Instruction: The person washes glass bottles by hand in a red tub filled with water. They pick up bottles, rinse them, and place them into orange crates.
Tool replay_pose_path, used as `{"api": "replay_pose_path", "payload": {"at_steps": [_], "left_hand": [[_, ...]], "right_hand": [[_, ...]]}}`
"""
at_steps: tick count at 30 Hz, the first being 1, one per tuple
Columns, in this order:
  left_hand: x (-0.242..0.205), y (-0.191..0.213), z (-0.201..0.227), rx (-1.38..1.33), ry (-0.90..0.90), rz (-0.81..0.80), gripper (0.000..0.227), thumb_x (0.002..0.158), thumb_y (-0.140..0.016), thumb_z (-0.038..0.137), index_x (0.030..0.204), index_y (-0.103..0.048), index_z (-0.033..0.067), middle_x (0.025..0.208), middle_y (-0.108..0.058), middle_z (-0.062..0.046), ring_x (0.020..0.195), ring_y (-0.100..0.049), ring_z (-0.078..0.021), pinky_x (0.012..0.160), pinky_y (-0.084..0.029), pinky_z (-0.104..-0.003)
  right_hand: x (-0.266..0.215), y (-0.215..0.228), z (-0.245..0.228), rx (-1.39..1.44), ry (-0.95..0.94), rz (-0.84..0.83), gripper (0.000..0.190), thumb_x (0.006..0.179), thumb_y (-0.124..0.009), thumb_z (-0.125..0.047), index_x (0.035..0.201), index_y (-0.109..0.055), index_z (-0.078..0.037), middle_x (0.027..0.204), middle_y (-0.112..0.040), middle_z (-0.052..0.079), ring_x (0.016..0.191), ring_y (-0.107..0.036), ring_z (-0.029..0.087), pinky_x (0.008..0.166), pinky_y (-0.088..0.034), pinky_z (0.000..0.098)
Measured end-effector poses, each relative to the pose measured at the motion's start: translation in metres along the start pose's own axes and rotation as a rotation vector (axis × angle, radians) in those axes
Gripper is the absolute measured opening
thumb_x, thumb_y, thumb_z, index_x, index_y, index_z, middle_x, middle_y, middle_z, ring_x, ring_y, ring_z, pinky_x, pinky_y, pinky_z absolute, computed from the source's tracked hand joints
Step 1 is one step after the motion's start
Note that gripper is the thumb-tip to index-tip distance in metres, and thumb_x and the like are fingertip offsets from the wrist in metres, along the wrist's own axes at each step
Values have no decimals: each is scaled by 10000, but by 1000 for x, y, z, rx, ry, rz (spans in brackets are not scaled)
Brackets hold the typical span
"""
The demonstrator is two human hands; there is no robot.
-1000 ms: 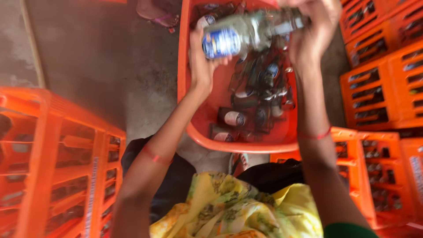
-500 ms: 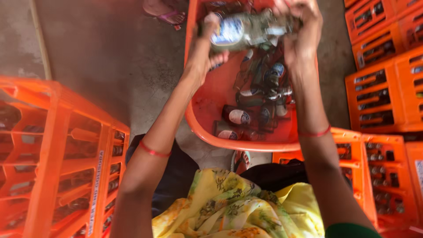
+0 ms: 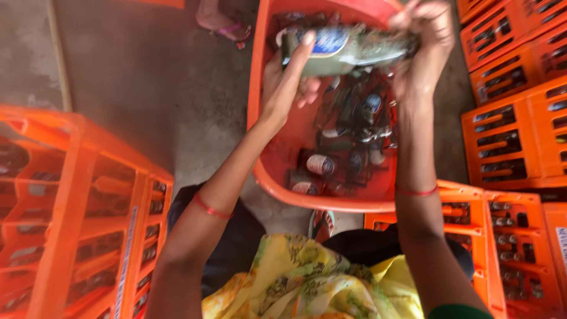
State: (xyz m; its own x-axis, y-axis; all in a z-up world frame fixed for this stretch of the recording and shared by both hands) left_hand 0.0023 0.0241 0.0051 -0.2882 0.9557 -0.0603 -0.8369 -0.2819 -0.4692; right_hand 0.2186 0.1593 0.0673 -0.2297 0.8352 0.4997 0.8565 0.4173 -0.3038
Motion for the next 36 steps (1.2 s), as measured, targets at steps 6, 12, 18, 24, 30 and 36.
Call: {"api": "replay_pose_path", "payload": {"at_steps": [6,12,18,24,30,36], "left_hand": [[24,-2,-46,-338,90,119,780,738,-744,692,1069,-640,-7,784,-717,-90,579,-708,-125,476,-585,-234],[-15,-40,-83,-416,-224,51,697,755,-863,491,1213,-474,138,1034,-674,-92,790,-667,-141,636,-554,-263],[-10,-13,-134,1239,-395,-466,732,677,-925,337,1270,-553,125,1267,-628,-152,1230,-571,-359,986,-487,-550],[2,24,-242,1964,-389,-453,646,840,-776,280,1394,-495,105,1573,-334,-303,1444,-321,-519,1105,-264,-722],[-12,20,-258,2004,189,-899,482,876,-726,240,1336,-645,117,1464,-565,-165,1364,-529,-403,1105,-367,-709],[3,2,-166,1661,-237,-624,393,823,-769,233,1174,-685,77,1046,-730,-176,994,-726,-364,806,-592,-523]], "right_hand": [[-15,-10,20,174,-124,-48,466,978,-728,-226,1376,-491,-166,1363,-554,87,1283,-573,215,1151,-504,415],[-80,-16,63,168,-656,-103,597,985,-816,-371,1376,-520,-31,1234,-660,96,1134,-609,242,972,-484,419],[-100,37,17,-253,-663,-38,693,735,-878,-164,1325,-521,-96,1183,-713,78,1100,-700,222,985,-595,427],[-154,76,2,-656,-476,-179,859,640,-937,10,1374,-502,-87,1239,-669,39,1151,-680,196,1044,-582,387],[-155,72,7,-1036,-455,-387,876,587,-944,-59,1366,-542,-61,1218,-635,89,1124,-621,231,1021,-519,359],[-155,53,-3,-1303,-323,-602,792,532,-935,-135,1249,-621,-13,1210,-615,136,1121,-620,315,975,-515,429]]}}
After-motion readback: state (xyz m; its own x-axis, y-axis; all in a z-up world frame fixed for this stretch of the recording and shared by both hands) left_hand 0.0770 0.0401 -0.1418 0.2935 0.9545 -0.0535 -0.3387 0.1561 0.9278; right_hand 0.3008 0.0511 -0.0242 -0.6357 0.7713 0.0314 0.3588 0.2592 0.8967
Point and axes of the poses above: each hand's wrist, its own x-axis towards the middle knuckle, its own y-axis out of the back of the hand, z = x × y, the point moved 2 cm from there along x, towards the middle knuckle
